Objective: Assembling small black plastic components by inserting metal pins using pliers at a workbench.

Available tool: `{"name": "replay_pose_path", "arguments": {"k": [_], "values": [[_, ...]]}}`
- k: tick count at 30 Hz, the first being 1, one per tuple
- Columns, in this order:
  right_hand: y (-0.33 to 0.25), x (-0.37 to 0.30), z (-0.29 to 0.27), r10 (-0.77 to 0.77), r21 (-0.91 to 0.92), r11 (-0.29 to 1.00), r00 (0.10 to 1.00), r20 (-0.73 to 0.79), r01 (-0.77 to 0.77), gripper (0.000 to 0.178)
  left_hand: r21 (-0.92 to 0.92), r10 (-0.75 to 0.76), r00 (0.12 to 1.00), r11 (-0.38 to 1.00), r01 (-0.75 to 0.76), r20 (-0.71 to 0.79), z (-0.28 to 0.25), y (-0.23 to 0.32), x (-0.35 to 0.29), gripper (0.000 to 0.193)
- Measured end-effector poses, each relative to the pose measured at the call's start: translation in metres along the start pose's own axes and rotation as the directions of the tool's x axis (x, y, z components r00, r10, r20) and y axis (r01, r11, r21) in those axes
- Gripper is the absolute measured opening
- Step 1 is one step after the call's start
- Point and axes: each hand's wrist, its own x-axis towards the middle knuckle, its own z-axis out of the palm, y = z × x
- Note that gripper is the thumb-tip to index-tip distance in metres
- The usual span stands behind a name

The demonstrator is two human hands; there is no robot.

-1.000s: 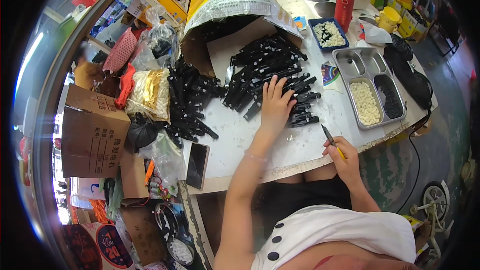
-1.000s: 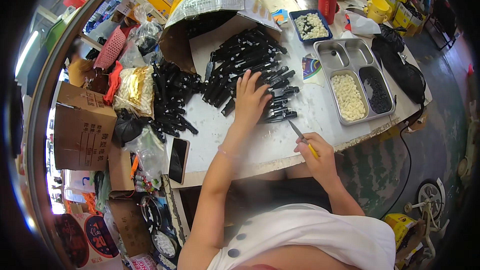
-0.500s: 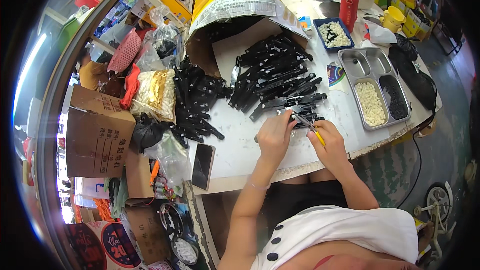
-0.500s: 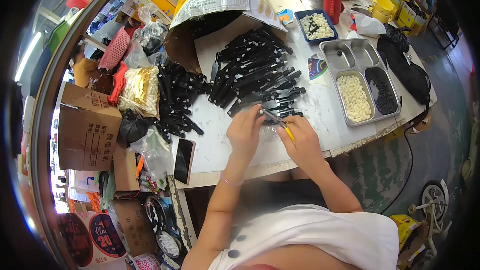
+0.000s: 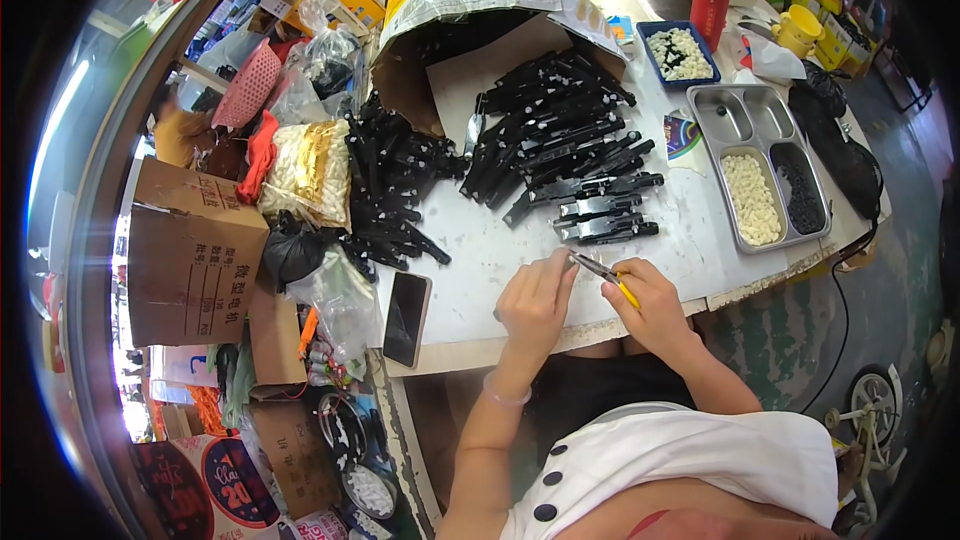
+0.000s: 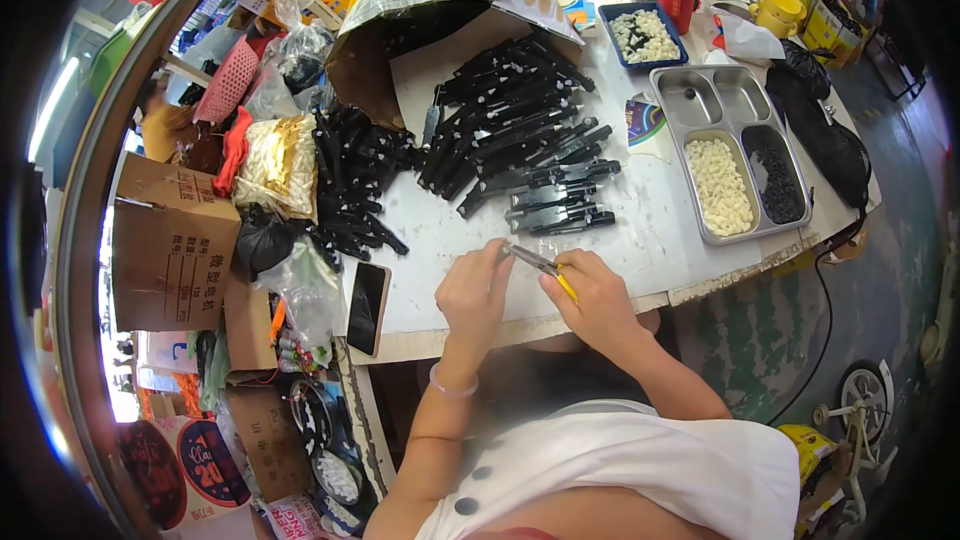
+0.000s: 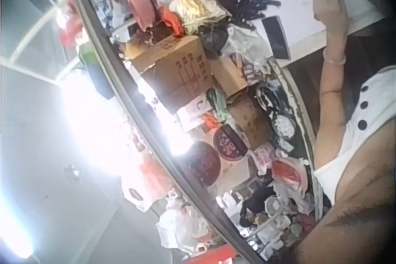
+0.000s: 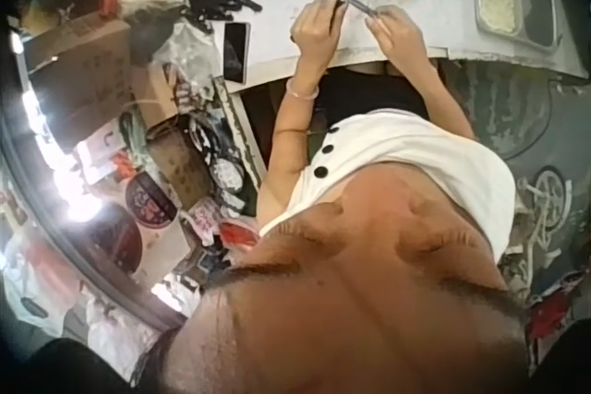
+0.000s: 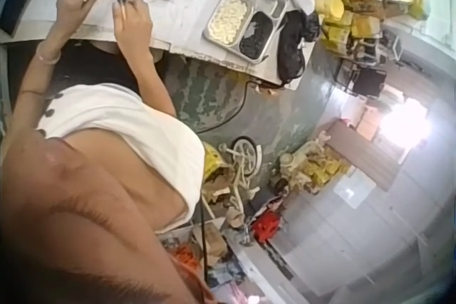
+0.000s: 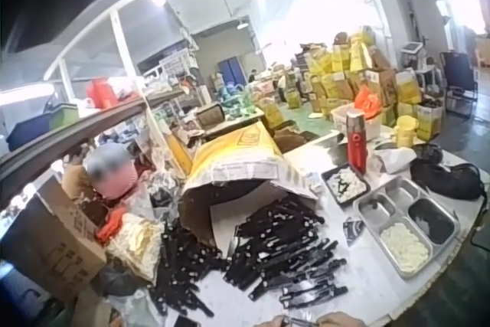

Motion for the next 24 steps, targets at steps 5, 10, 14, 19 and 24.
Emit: {"name": "replay_pose_path", "arguments": {"k": [5,10,14,19,24], "values": [[0.006,-0.007,0.007,-0.063,-0.071,0.996,0.998,0.004,0.063,0.019,-0.21,-0.195,0.972,0.953,0.22,0.132,-0.011,0.003,-0.018,0.018],[0.005,-0.039,0.008,-0.284,0.05,0.959,0.93,0.232,0.28,0.021,-0.399,-0.356,0.424,0.146,0.905,0.832,-0.076,0.013,-0.049,0.027],[0.007,-0.046,0.02,-0.359,0.148,0.933,0.877,0.32,0.328,0.018,-0.224,-0.301,0.258,0.143,0.964,0.918,-0.095,-0.031,-0.107,0.028],[0.012,-0.033,-0.014,0.164,0.272,0.936,0.959,0.229,-0.225,0.018,-0.09,-0.334,0.233,0.392,0.916,0.913,-0.102,-0.04,-0.098,0.03],[0.02,-0.023,-0.049,0.3,0.391,0.867,0.95,0.089,-0.31,0.024,-0.349,-0.084,0.83,0.881,0.32,0.551,-0.012,-0.013,0.009,0.026]]}}
